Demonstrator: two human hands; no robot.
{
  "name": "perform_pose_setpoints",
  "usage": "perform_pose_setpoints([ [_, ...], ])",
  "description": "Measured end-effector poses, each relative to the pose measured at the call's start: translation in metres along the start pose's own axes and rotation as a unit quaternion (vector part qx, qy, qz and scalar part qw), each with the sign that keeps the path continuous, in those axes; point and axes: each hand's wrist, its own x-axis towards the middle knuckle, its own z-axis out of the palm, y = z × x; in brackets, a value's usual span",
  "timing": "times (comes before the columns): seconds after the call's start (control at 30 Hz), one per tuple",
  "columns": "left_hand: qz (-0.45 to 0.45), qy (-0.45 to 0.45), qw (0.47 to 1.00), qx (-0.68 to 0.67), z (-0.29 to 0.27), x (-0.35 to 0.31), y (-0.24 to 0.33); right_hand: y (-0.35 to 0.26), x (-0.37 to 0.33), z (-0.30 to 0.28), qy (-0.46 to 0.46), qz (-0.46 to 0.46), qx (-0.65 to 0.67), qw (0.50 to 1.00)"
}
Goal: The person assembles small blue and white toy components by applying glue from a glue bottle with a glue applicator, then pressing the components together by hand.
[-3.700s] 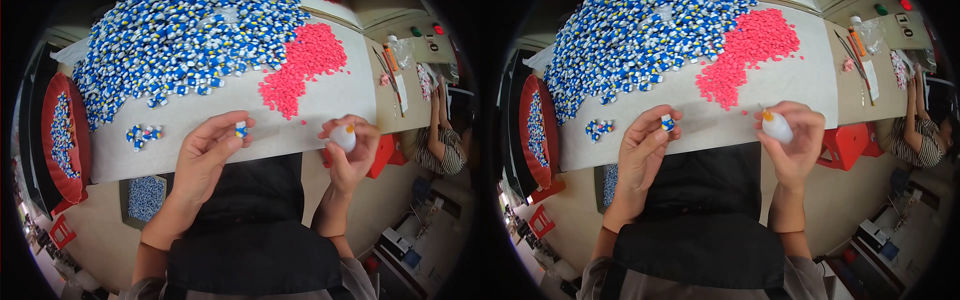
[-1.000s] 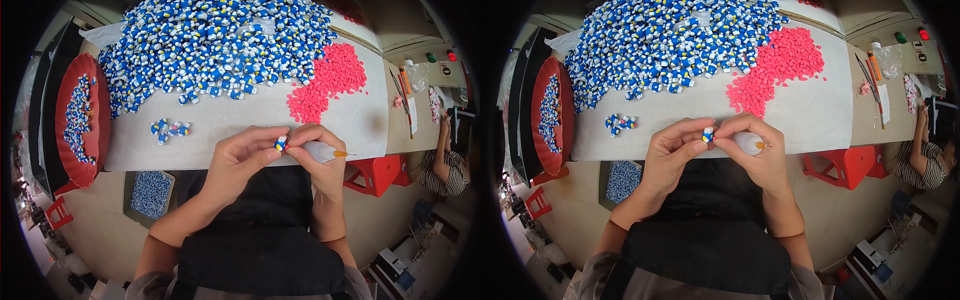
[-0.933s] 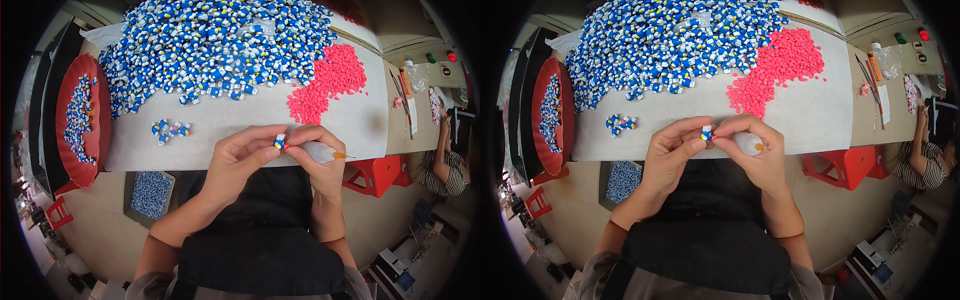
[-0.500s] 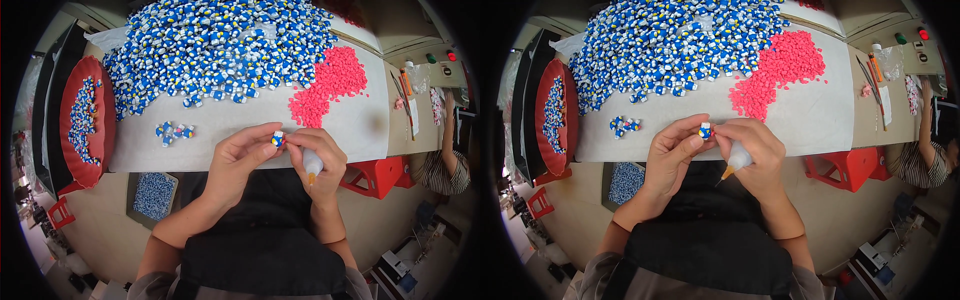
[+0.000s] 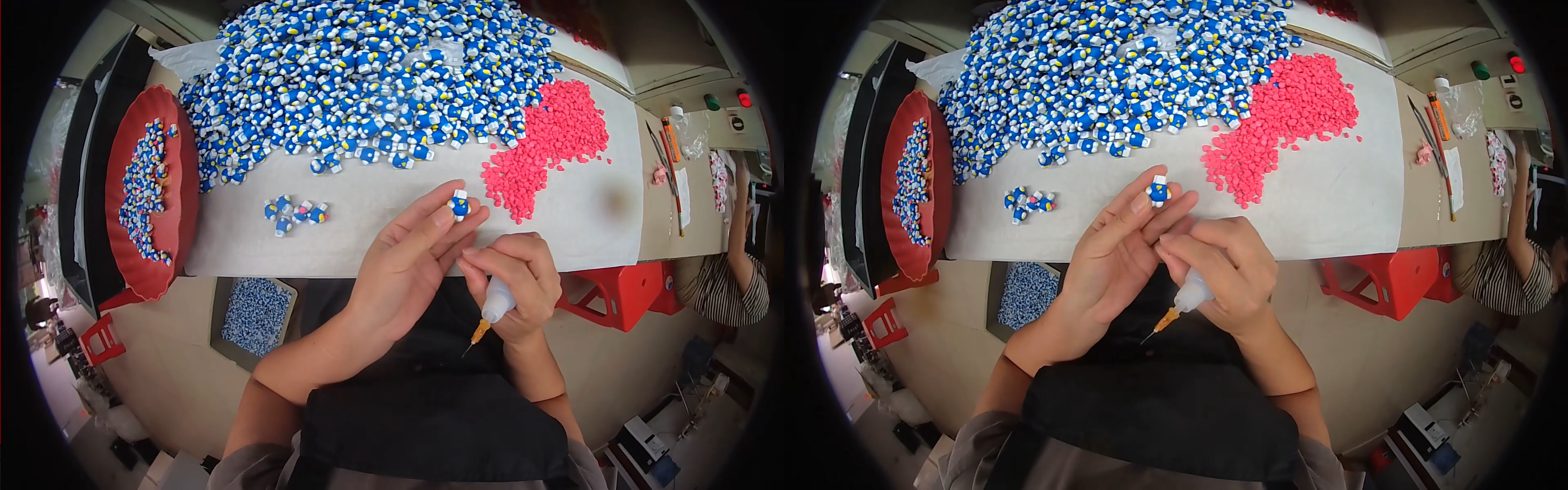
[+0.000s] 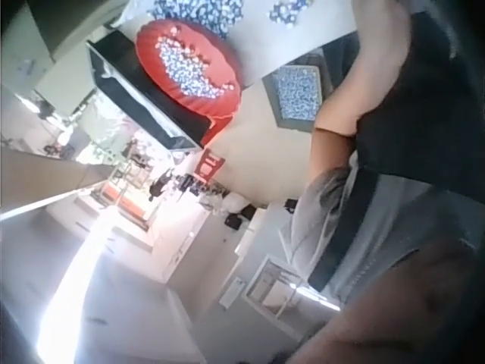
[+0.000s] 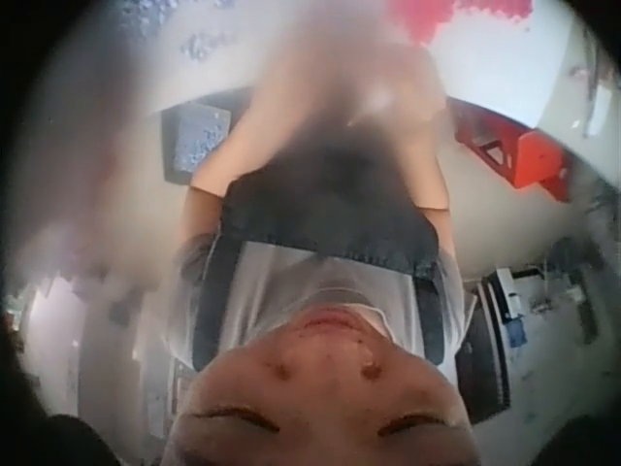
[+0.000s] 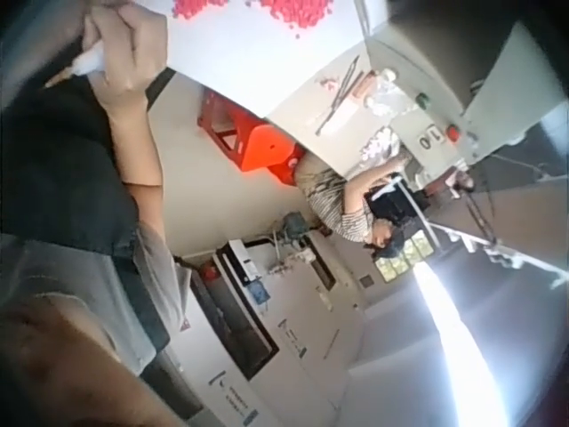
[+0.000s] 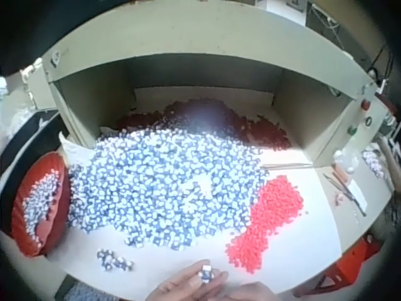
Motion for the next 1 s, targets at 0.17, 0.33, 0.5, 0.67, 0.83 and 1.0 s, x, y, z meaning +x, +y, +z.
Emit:
perform_pose_setpoints([
  [0.17, -0.011, -0.033, 0.999, 0.005, 0.005, 0.0, 0.003, -0.007, 0.002, 0.014, -0.04, 0.043, 0.014, 0.998],
  [0.33, -0.006, -0.042, 0.997, -0.057, 0.008, -0.004, 0.004, -0.007, 0.007, 0.016, -0.081, 0.053, 0.016, 0.995],
  [0.5, -0.018, -0.062, 0.996, -0.054, 0.007, -0.004, 0.003, -0.003, 0.011, 0.009, -0.104, 0.039, 0.026, 0.993],
  [0.67, -0.013, -0.065, 0.997, -0.043, 0.007, -0.004, 0.003, -0.004, 0.004, 0.007, -0.092, 0.035, 0.055, 0.994],
  [0.83, 0.04, -0.055, 0.997, 0.026, 0.003, -0.006, -0.003, -0.009, 0.002, -0.009, -0.013, 0.231, 0.318, 0.92],
  [1.0, 0.106, -0.076, 0.983, 0.126, 0.0, -0.01, -0.005, 0.0, 0.005, -0.023, -0.007, 0.26, 0.354, 0.898],
])
